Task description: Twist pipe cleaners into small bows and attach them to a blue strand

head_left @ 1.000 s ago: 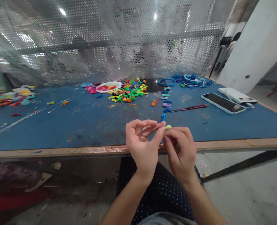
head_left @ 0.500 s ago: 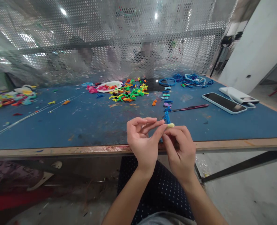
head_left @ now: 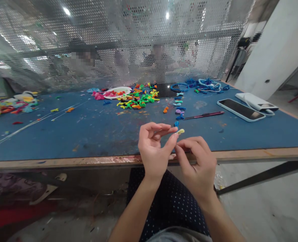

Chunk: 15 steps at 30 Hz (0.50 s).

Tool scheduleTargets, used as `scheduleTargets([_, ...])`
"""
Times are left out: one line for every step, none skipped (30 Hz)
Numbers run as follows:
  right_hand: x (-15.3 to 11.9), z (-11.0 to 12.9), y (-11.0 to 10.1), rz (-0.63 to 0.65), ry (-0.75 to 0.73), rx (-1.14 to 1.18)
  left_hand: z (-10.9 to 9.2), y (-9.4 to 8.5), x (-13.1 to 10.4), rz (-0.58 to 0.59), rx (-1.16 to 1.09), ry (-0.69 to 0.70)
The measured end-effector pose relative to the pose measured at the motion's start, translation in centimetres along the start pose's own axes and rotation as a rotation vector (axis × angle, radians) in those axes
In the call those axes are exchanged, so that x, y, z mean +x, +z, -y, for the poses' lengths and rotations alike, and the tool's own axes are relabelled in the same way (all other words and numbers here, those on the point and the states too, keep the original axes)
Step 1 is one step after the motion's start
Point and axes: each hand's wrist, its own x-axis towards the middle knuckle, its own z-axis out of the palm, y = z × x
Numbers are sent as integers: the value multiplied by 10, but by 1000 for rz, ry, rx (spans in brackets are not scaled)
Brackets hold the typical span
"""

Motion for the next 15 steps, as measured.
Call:
scheduleTargets([0,-1,1,-11,-13,-18,-1,0,0,3,4,0])
scheduleTargets([-1,-2,1,-28,-31,-42,-1,0,0,8,5,-3])
scheduleTargets([-1,-4,2,-48,-54,-69,-2,0,0,13,5,-7])
scheduleTargets([-2,-5,2,-67,-86,-99,-3,1,0,18,3,-12])
scheduleTargets([-2,-7,3,-80,-124,-130,-3,1,0,21,2,-18])
scheduleTargets([-3,-8,3,-84,-165,-159,-4,1,0,19,3,-25])
scheduleTargets([-3,-10,2,-80,-203,-185,-4,2,0,13,9,-31])
scheduleTargets([-4,-11,2,-75,-235,-208,-4,2,0,6,14,-36])
scheduleTargets([-5,-12,2,-73,-259,-227,-4,2,0,2,17,-40])
scheduleTargets([-6,-14,2,-71,-276,-240,-4,2,-1,4,16,-46])
scheduleTargets([-6,-15,2,-71,-282,-242,-4,2,-1,14,12,-54])
scheduleTargets([-6,-16,1,-65,-285,-235,-4,2,-2,32,5,-61])
scheduleTargets([-7,-17,1,-52,-285,-216,-4,0,-2,53,0,-67])
scheduleTargets([-7,-18,1,-32,-283,-189,-4,-1,-3,74,-1,-68])
scheduleTargets([-7,-18,1,-13,-275,-153,-4,-3,-3,93,0,-66])
